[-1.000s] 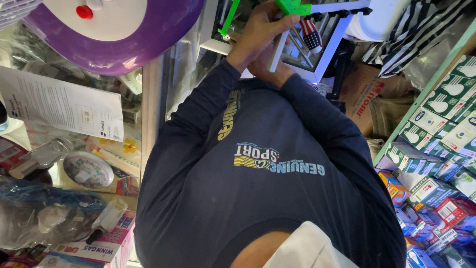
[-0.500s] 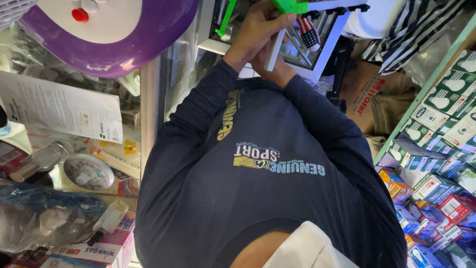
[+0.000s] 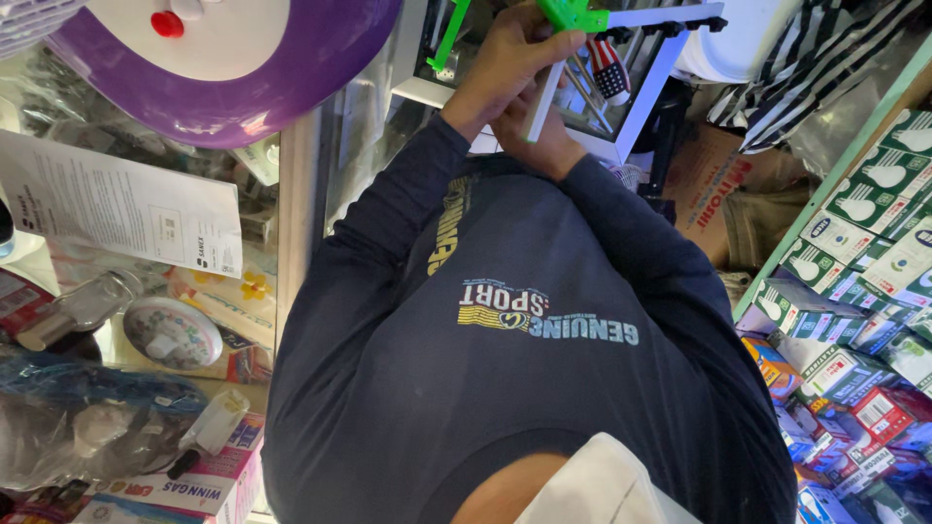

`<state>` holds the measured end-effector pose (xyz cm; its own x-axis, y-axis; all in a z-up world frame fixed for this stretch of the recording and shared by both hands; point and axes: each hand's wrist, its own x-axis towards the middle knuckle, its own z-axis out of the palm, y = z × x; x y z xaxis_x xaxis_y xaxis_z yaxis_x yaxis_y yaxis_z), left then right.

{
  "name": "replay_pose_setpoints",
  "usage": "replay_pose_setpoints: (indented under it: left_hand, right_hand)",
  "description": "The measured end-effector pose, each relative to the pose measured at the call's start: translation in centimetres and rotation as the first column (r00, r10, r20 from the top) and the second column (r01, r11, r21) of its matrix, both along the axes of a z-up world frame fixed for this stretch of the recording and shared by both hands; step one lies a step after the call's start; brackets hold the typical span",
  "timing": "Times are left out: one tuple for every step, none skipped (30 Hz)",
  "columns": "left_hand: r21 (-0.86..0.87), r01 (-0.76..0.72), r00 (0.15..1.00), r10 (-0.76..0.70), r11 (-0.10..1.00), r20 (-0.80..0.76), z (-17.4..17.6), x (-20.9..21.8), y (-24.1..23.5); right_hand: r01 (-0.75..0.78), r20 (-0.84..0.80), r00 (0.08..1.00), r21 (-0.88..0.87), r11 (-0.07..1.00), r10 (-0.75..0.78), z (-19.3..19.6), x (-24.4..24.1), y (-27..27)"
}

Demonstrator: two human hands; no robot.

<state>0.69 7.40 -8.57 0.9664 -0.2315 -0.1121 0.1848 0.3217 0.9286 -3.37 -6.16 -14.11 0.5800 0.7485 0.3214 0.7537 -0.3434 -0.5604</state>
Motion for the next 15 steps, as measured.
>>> replay_pose_setpoints:
  left_hand:
    - [0.012, 0.008, 1.000, -0.008, 1.000, 0.011, 0.1, 0.0, 0.1]
    - [0.024, 0.016, 1.000, -0.016, 1.000, 0.022, 0.1, 0.0, 0.3]
    - [0.036, 0.025, 0.999, -0.026, 0.999, 0.033, 0.1, 0.0, 0.3]
    - [0.016, 0.021, 0.999, -0.022, 1.000, 0.024, 0.1, 0.0, 0.3]
    - [-0.004, 0.017, 1.000, -0.017, 1.000, 0.017, 0.1, 0.1, 0.2]
    - [-0.024, 0.013, 1.000, -0.013, 1.000, 0.009, 0.1, 0.1, 0.1]
    - [-0.017, 0.007, 1.000, -0.007, 1.000, 0.027, 0.0, 0.1, 0.1]
    - [-0.009, 0.001, 0.999, -0.001, 1.000, 0.045, -0.1, 0.0, 0.2]
    - [-0.002, -0.006, 0.998, 0.006, 1.000, 0.064, -0.2, 0.0, 0.3]
    - [0.010, -0.012, 0.999, 0.011, 1.000, 0.048, -0.3, 0.1, 0.2]
    - [0.022, -0.017, 0.999, 0.016, 1.000, 0.031, -0.3, 0.1, 0.1]
    - [0.034, -0.022, 1.000, 0.022, 0.999, 0.015, -0.3, 0.2, 0.1]
    - [0.007, -0.016, 1.000, 0.016, 1.000, 0.009, -0.2, 0.2, 0.1]
    - [-0.020, -0.010, 1.000, 0.010, 1.000, 0.002, -0.1, 0.1, 0.2]
    - [-0.049, -0.004, 1.000, 0.003, 0.999, -0.002, 0.1, 0.2, 0.2]
  right_hand:
    - [-0.005, -0.027, 1.000, 0.013, 1.000, 0.005, 0.1, -0.1, -0.3]
    - [-0.011, -0.055, 0.998, 0.008, 1.000, 0.011, 0.3, -0.1, -0.6]
    - [-0.015, -0.083, 0.996, 0.003, 1.000, 0.016, 0.6, -0.1, -0.9]
    - [-0.020, -0.112, 0.993, -0.001, 1.000, 0.020, 1.0, -0.1, -1.1]
    - [0.082, -0.328, 0.941, -0.004, 0.997, -0.079, 1.5, -0.2, -1.2]
    - [0.179, -0.527, 0.833, -0.029, 0.983, -0.167, 2.1, -0.4, -1.2]
    - [0.264, -0.697, 0.675, -0.075, 0.962, -0.240, 2.7, -0.5, -1.2]
    - [0.219, -0.498, 0.842, -0.031, 0.975, -0.205, 3.2, -0.3, -1.3]
    - [0.161, -0.264, 0.952, 0.001, 0.987, -0.155, 3.8, -0.1, -1.4]
    - [0.094, -0.011, 0.995, 0.016, 0.995, -0.094, 4.4, 0.2, -1.5]
    - [0.085, -0.041, 0.996, 0.099, 0.991, -0.082, 4.9, 0.3, -1.9]
    - [0.078, -0.069, 0.995, 0.181, 0.980, -0.066, 5.3, 0.1, -2.5]
    - [0.073, -0.098, 0.994, 0.260, 0.963, -0.049, 5.6, -0.3, -3.2]
    - [0.172, -0.119, 0.982, 0.229, 0.958, -0.147, 5.7, -1.0, -4.2]
    - [0.269, -0.136, 0.960, 0.193, 0.943, -0.246, 5.6, -1.8, -5.8]
